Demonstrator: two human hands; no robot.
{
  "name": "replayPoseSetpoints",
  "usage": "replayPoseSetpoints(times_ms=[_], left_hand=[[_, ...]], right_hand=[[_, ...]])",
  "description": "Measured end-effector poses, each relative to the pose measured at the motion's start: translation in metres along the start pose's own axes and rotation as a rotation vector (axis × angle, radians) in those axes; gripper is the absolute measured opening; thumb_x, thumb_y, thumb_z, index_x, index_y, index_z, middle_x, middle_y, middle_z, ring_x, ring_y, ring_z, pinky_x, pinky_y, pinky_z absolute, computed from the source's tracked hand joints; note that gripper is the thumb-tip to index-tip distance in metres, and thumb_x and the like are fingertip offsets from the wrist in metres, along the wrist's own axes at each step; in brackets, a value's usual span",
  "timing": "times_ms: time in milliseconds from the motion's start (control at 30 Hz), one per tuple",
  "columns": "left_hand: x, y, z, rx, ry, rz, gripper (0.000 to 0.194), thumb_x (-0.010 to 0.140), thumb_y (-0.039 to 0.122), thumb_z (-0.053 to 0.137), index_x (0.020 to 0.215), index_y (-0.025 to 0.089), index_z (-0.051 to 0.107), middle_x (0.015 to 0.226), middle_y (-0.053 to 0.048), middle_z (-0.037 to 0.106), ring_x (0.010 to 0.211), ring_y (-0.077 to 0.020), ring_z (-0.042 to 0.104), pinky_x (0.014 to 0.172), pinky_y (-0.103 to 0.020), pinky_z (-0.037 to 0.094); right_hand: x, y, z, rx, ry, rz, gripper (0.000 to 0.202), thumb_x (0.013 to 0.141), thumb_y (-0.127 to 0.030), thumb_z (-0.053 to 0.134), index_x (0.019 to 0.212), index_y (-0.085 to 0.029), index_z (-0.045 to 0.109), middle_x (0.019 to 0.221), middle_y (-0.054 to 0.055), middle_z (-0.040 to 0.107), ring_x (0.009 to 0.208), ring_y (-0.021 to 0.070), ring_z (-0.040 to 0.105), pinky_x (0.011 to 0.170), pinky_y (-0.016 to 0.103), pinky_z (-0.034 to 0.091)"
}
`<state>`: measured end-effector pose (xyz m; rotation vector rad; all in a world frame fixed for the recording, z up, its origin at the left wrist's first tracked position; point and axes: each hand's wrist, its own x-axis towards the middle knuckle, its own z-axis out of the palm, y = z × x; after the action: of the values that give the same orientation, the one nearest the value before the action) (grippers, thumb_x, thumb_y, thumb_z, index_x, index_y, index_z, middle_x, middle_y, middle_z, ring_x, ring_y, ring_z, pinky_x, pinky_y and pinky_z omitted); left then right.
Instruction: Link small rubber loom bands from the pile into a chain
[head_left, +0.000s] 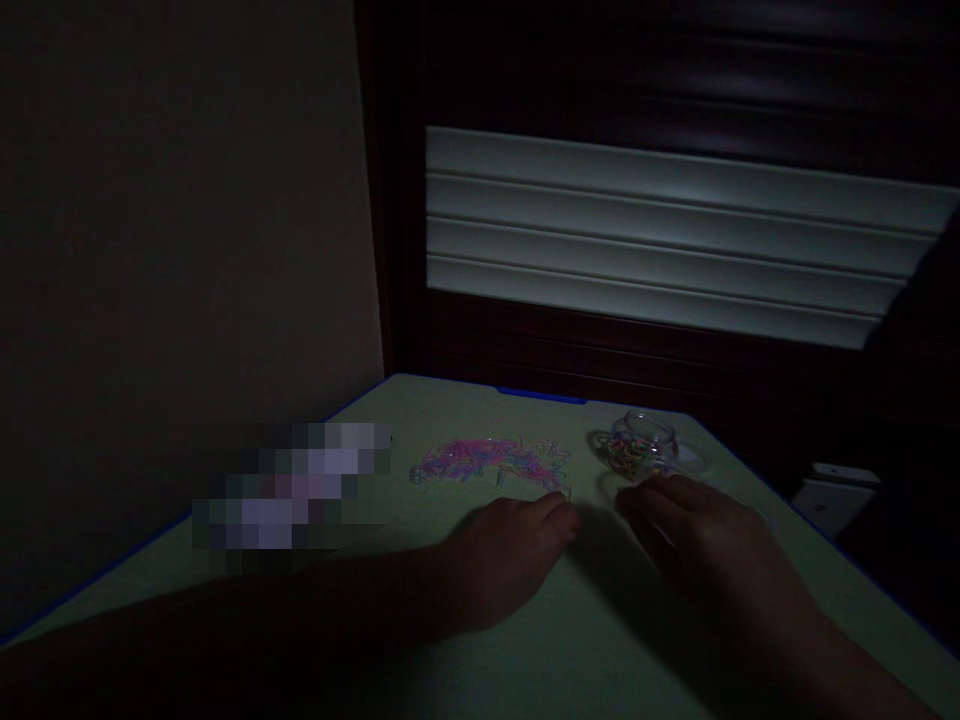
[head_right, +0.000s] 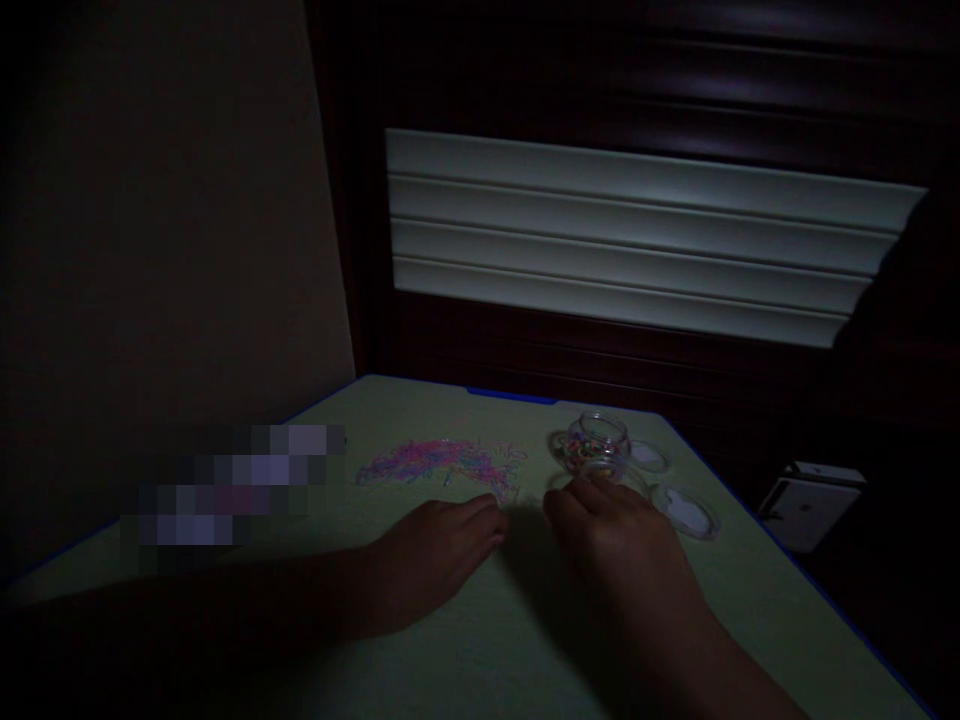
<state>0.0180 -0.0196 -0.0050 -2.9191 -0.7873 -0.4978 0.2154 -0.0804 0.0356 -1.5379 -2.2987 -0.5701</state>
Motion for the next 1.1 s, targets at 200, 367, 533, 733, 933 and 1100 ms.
replayPoseSetpoints(times_ms=[200, 367, 533, 733, 933, 1100], left_hand=[[0.000, -0.001, 0.003, 0.003, -0.011, -0.011, 0.019, 0.092, 0.019, 0.027, 0.094, 0.019, 0.046, 0.088, -0.002, 0.053, 0.071, -0.0136, 0.055, 0.060, -0.026, 0.043], [-0.002, -0.001, 0.001, 0.024, -0.027, 0.005, 0.018, 0.091, 0.019, 0.027, 0.093, 0.019, 0.046, 0.088, -0.002, 0.052, 0.068, -0.0133, 0.054, 0.058, -0.026, 0.042], [-0.002, 0.000, -0.001, 0.033, -0.032, -0.001, 0.019, 0.091, 0.018, 0.027, 0.093, 0.018, 0.046, 0.088, -0.002, 0.052, 0.068, -0.0131, 0.053, 0.059, -0.026, 0.042], [-0.001, 0.001, -0.004, 0.018, -0.031, -0.005, 0.018, 0.090, 0.017, 0.029, 0.093, 0.018, 0.046, 0.086, -0.003, 0.053, 0.065, -0.0126, 0.053, 0.056, -0.025, 0.040], [-0.001, -0.001, -0.001, 0.006, -0.038, -0.008, 0.017, 0.089, 0.015, 0.030, 0.092, 0.018, 0.046, 0.086, -0.003, 0.053, 0.065, -0.0131, 0.053, 0.056, -0.025, 0.040], [-0.001, -0.001, 0.000, 0.015, -0.043, -0.004, 0.017, 0.088, 0.014, 0.031, 0.094, 0.018, 0.046, 0.086, -0.003, 0.053, 0.066, -0.0136, 0.053, 0.056, -0.025, 0.040]], right_hand=[[-0.001, 0.004, -0.012, -0.209, 0.043, 0.172, 0.015, 0.080, -0.018, 0.050, 0.091, -0.021, 0.060, 0.085, 0.004, 0.062, 0.073, 0.0206, 0.057, 0.061, 0.031, 0.039], [-0.001, 0.006, -0.017, -0.379, -0.054, 0.272, 0.014, 0.073, -0.008, 0.053, 0.080, -0.019, 0.060, 0.076, 0.004, 0.061, 0.068, 0.0203, 0.056, 0.056, 0.030, 0.036], [-0.001, 0.008, -0.016, -0.423, -0.082, 0.282, 0.015, 0.072, -0.007, 0.051, 0.079, -0.018, 0.060, 0.074, 0.005, 0.061, 0.065, 0.0204, 0.056, 0.055, 0.031, 0.036], [-0.002, 0.010, -0.014, -0.398, -0.091, 0.258, 0.024, 0.073, -0.005, 0.046, 0.087, -0.016, 0.062, 0.080, 0.008, 0.063, 0.070, 0.0234, 0.058, 0.058, 0.033, 0.039], [-0.004, 0.011, -0.012, -0.387, -0.099, 0.251, 0.028, 0.073, -0.004, 0.045, 0.092, -0.015, 0.062, 0.084, 0.009, 0.064, 0.073, 0.0242, 0.059, 0.061, 0.035, 0.042], [-0.003, 0.011, -0.013, -0.372, -0.089, 0.246, 0.027, 0.074, -0.005, 0.046, 0.093, -0.015, 0.062, 0.084, 0.009, 0.064, 0.073, 0.0232, 0.059, 0.061, 0.033, 0.042]])
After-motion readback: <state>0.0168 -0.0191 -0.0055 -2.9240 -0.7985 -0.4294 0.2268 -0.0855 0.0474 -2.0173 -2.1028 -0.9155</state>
